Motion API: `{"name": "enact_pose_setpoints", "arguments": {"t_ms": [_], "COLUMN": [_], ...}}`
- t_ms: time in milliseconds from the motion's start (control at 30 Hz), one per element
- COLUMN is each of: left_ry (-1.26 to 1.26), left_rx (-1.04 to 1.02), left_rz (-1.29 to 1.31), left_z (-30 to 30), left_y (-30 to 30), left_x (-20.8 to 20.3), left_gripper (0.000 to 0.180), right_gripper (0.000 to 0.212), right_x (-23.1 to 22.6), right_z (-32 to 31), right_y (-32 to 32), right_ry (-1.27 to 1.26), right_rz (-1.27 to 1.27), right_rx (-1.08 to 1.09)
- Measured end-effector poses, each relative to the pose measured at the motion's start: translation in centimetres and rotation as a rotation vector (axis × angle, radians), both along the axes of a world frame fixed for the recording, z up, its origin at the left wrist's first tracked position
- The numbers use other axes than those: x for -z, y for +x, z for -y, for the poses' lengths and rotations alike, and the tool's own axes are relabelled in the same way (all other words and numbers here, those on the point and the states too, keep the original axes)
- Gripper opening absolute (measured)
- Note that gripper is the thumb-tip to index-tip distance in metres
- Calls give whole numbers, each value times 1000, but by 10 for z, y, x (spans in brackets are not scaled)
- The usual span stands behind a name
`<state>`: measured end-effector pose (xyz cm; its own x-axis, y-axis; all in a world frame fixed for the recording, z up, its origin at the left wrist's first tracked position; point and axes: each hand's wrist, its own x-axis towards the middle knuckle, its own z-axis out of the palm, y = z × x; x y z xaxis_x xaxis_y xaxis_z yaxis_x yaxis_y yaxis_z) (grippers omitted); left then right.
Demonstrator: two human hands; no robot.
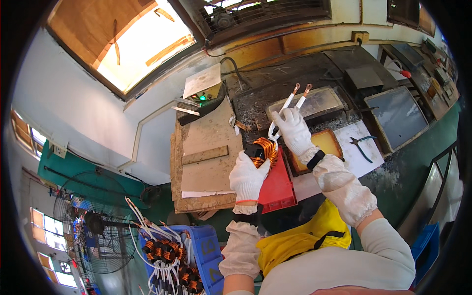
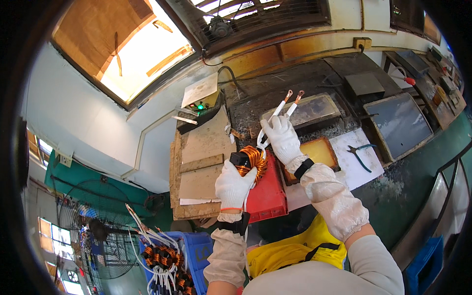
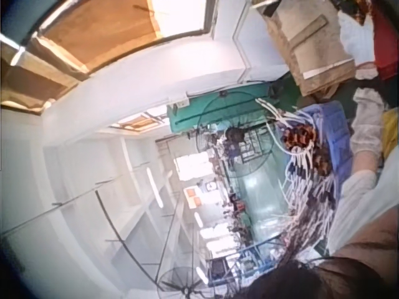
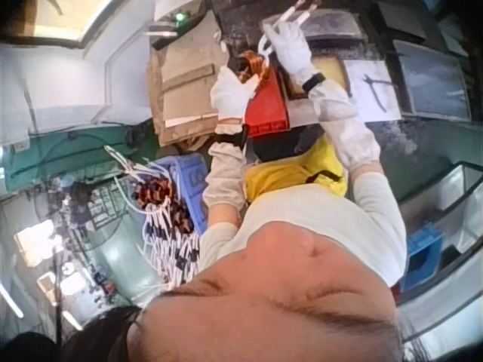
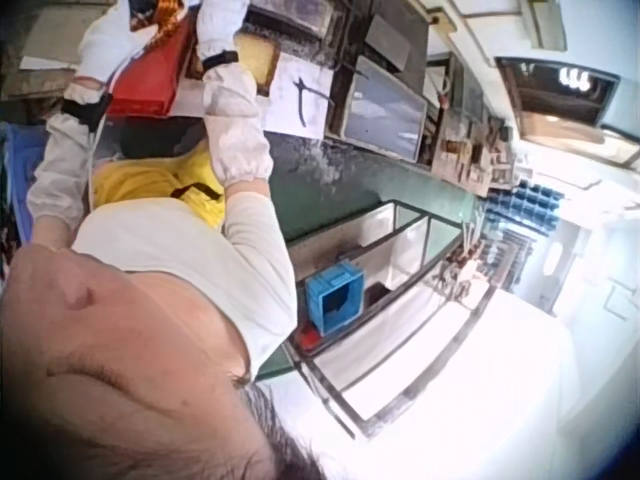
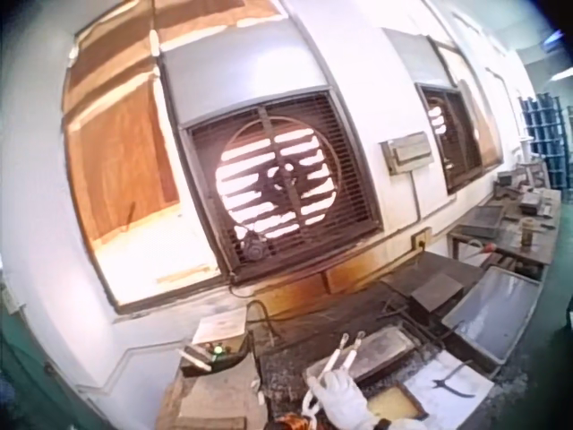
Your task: Dipping copper coils into a solder or flux bath and placing them onto a cooling rack.
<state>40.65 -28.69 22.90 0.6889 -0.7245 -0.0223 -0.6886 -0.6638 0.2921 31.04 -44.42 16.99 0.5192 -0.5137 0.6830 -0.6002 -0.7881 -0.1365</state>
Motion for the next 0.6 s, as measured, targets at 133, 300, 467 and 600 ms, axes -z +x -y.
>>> {"name": "enact_pose_setpoints", "arguments": {"t_ms": [133, 300, 467, 600], "left_ry": [14, 12, -23, -64], "left_rx": [0, 11, -15, 14], "left_rz": [21, 57, 43, 16], "left_z": [2, 2, 3, 1], "left_y": [0, 0, 1, 1], "left_x": [0, 0, 1, 1], "left_gripper": [67, 68, 66, 64], "right_gripper": [39, 37, 33, 33], "right_x": [4, 5, 3, 4], "right_z": [0, 5, 5, 4], "right_y": [2, 3, 6, 6], "right_ry": [81, 81, 157, 164], "right_rz": [-33, -11, -111, -151], "right_rx": [8, -30, -16, 8]}}
